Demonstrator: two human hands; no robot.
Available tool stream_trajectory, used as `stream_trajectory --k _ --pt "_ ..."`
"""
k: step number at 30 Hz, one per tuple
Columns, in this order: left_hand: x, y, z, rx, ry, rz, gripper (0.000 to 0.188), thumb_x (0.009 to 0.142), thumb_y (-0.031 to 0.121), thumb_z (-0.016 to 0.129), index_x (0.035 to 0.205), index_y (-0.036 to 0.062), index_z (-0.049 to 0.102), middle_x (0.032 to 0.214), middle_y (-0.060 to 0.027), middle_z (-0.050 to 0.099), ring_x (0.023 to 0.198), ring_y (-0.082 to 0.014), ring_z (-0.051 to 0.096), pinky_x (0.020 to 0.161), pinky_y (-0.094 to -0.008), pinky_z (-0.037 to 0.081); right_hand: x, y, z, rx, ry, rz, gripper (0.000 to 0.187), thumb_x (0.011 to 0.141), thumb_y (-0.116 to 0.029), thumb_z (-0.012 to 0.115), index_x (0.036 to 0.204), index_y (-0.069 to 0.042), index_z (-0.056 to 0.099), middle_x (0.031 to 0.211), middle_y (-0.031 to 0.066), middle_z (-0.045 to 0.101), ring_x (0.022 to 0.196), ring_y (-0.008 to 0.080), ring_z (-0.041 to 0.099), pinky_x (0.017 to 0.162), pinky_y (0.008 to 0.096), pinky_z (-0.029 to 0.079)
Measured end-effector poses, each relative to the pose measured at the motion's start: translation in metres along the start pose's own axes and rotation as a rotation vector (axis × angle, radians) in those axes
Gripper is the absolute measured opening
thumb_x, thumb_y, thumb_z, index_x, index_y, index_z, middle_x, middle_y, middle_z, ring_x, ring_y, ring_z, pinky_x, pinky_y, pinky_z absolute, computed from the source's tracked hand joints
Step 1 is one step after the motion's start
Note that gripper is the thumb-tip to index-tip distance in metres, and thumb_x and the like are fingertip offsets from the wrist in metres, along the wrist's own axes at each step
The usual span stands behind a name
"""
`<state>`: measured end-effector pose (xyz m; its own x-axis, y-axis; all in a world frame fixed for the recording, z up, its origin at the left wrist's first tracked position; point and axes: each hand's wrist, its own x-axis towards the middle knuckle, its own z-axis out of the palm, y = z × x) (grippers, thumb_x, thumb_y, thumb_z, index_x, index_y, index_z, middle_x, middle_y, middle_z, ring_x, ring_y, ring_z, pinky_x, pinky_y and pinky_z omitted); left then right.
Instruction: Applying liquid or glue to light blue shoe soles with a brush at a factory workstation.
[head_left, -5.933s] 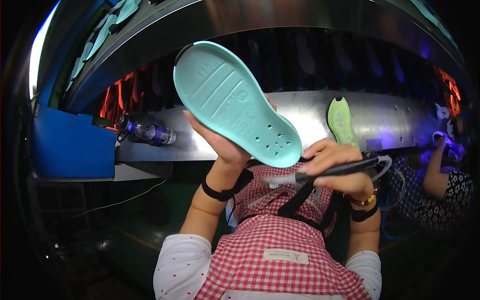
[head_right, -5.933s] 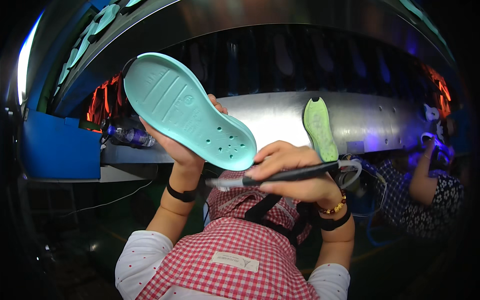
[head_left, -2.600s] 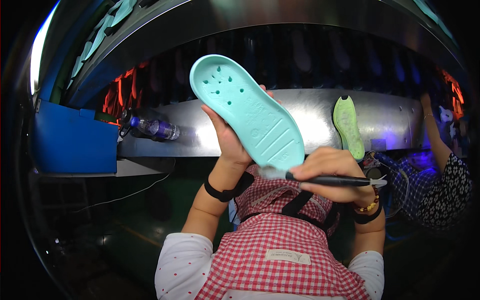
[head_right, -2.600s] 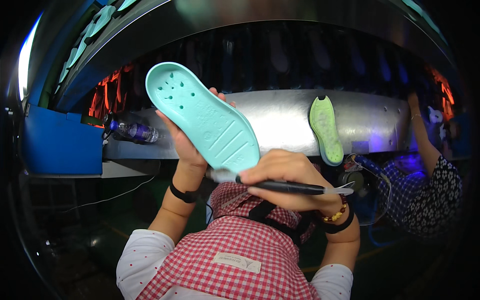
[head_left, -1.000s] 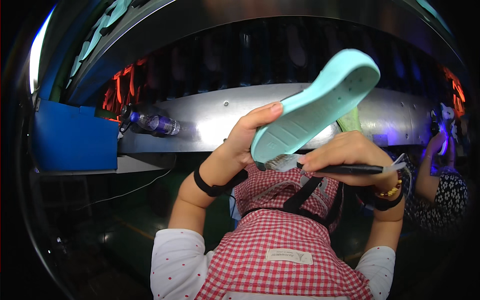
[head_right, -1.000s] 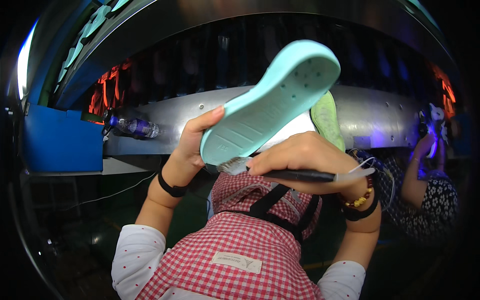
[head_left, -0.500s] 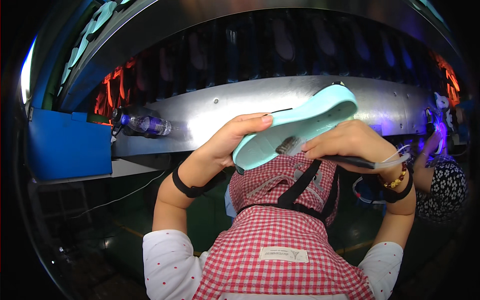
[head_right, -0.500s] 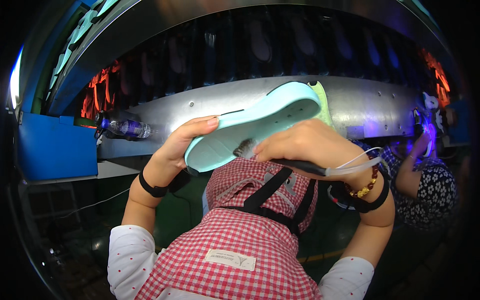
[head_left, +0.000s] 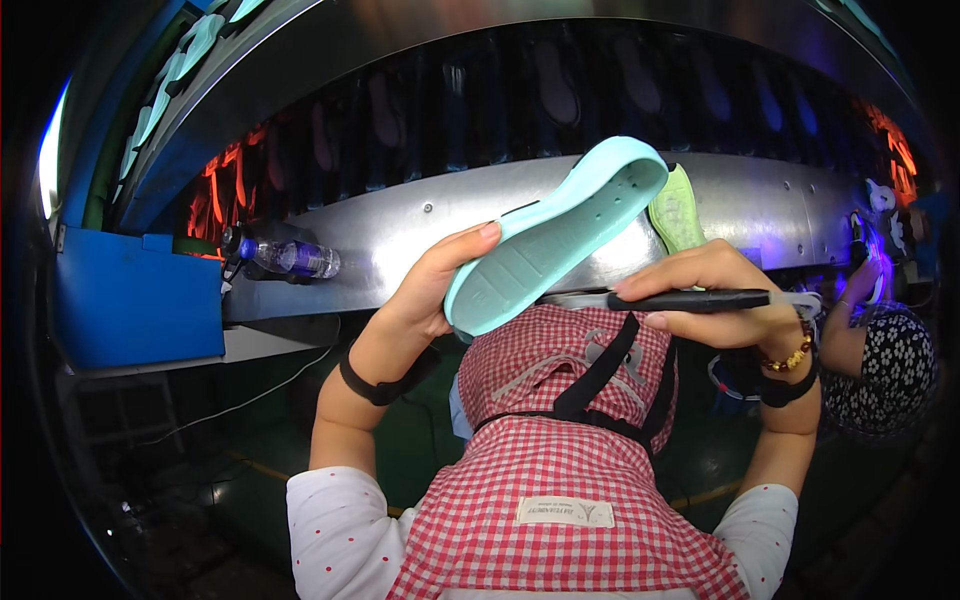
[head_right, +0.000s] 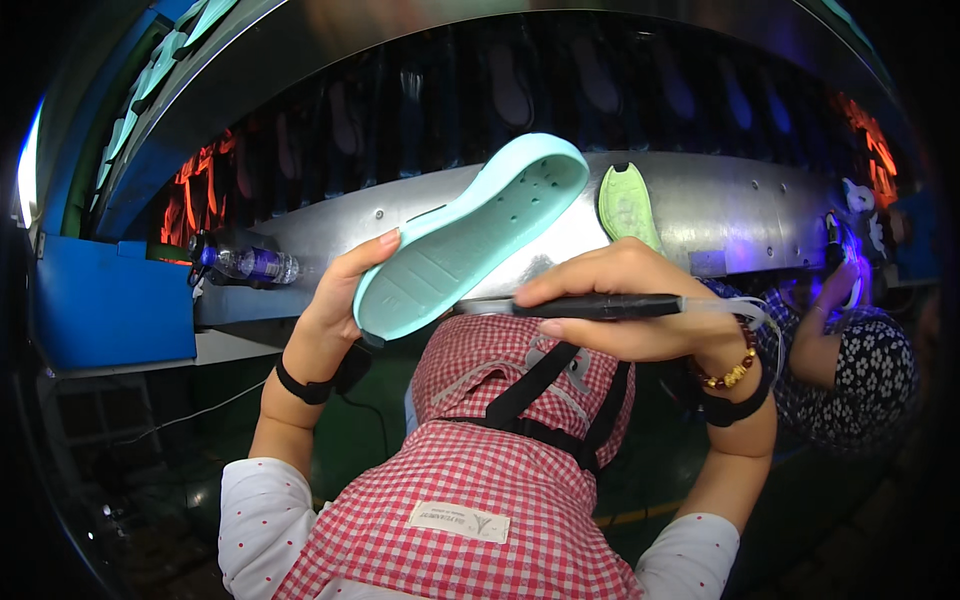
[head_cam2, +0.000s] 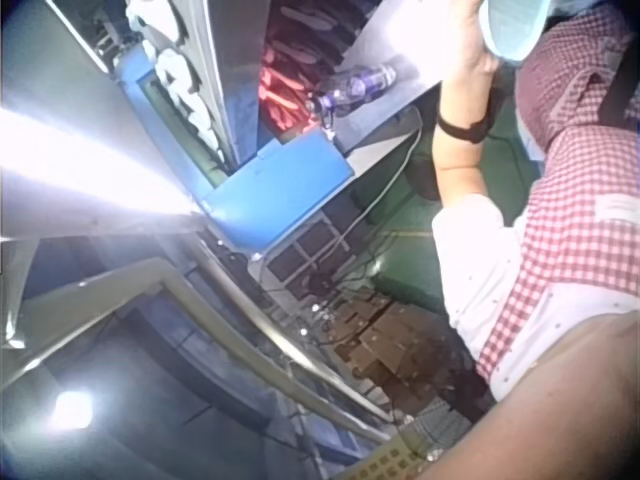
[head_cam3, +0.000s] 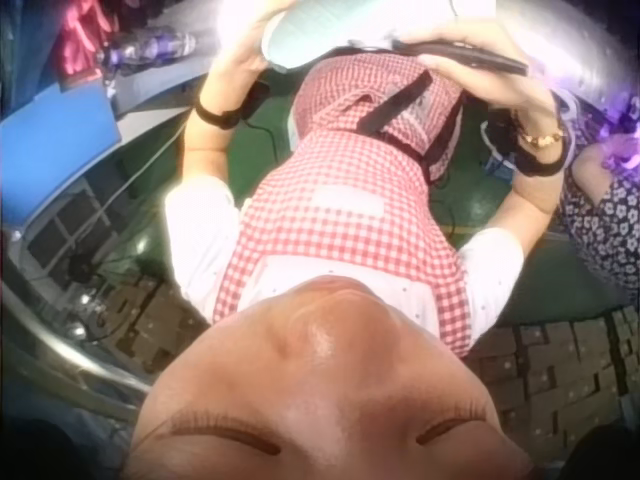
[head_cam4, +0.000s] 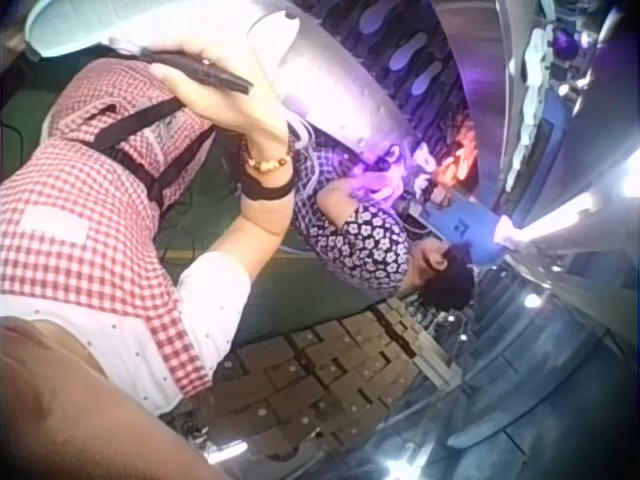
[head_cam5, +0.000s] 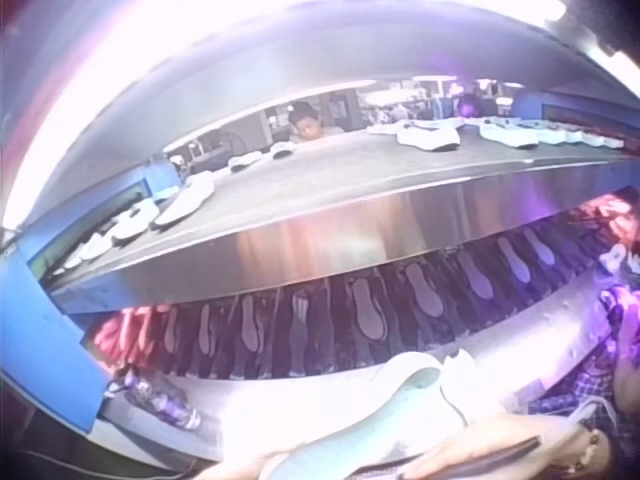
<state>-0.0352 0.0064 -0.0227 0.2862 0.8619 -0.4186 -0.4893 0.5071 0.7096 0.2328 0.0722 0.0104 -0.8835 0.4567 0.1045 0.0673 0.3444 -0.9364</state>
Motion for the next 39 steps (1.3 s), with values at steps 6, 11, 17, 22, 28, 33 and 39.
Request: stream_trajectory --k 6,11,17,22,28,33,39 --pt "0.004 -0.009 0.025 0.055 -0.059 0.089 0.049 0.088 0.028 0.049 0.125 -0.0039 0.041 0.111 -0.0151 0.055 0.094 -0.0168 0.057 0.078 -0.0261 0.048 0.026 -0.016 0.026 0.066 0.206 0.169 0.015 0.077 -0.003 0.059 0.089 0.001 0.065 0.082 0.0099 0.066 0.074 0.0125 0.062 0.066 0.0235 0.048" --pt "0.004 -0.011 0.036 0.181 -0.057 0.175 0.048 0.089 0.025 0.048 0.127 -0.0022 0.041 0.112 -0.0120 0.055 0.099 -0.0150 0.054 0.083 -0.0261 0.044 0.030 -0.014 0.034 0.187 0.339 0.145 0.012 0.076 -0.008 0.059 0.083 0.001 0.063 0.067 0.0035 0.060 0.059 0.0055 0.052 0.052 0.0195 0.039" --pt "0.008 -0.014 0.037 0.244 -0.022 0.216 0.045 0.089 0.023 0.049 0.125 -0.0019 0.044 0.112 -0.0121 0.055 0.100 -0.0159 0.053 0.089 -0.0285 0.040 0.036 -0.011 0.034 0.273 0.431 0.187 0.011 0.075 -0.008 0.060 0.075 0.003 0.062 0.060 0.0036 0.057 0.056 0.0068 0.051 0.050 0.0213 0.038" --pt "0.009 -0.016 0.041 0.293 -0.009 0.250 0.044 0.088 0.023 0.049 0.124 -0.0020 0.046 0.112 -0.0122 0.056 0.101 -0.0161 0.052 0.089 -0.0289 0.039 0.034 -0.013 0.033 0.285 0.466 0.192 0.012 0.073 -0.008 0.059 0.074 0.004 0.062 0.057 0.0044 0.057 0.053 0.0075 0.051 0.048 0.0213 0.038" --pt "0.010 -0.017 0.044 0.313 0.002 0.270 0.043 0.088 0.023 0.049 0.124 -0.0015 0.046 0.112 -0.0125 0.056 0.102 -0.0166 0.052 0.090 -0.0294 0.039 0.035 -0.014 0.032 0.290 0.496 0.193 0.012 0.072 -0.007 0.059 0.074 0.004 0.062 0.056 0.0058 0.058 0.050 0.0083 0.052 0.046 0.0209 0.038" --pt "0.007 -0.018 0.044 0.312 0.023 0.270 0.043 0.088 0.022 0.049 0.124 -0.0016 0.046 0.113 -0.0126 0.055 0.102 -0.0168 0.052 0.089 -0.0290 0.039 0.036 -0.019 0.032 0.316 0.512 0.207 0.012 0.072 -0.006 0.058 0.074 0.005 0.062 0.057 0.0071 0.059 0.051 0.0099 0.056 0.047 0.0206 0.042" --pt "0.005 -0.020 0.045 0.296 0.026 0.285 0.044 0.088 0.022 0.049 0.125 -0.0017 0.045 0.112 -0.0117 0.056 0.101 -0.0156 0.052 0.088 -0.0275 0.039 0.034 -0.022 0.032 0.349 0.510 0.224 0.013 0.073 -0.006 0.058 0.075 0.006 0.062 0.058 0.0085 0.059 0.052 0.0118 0.059 0.049 0.0208 0.046"
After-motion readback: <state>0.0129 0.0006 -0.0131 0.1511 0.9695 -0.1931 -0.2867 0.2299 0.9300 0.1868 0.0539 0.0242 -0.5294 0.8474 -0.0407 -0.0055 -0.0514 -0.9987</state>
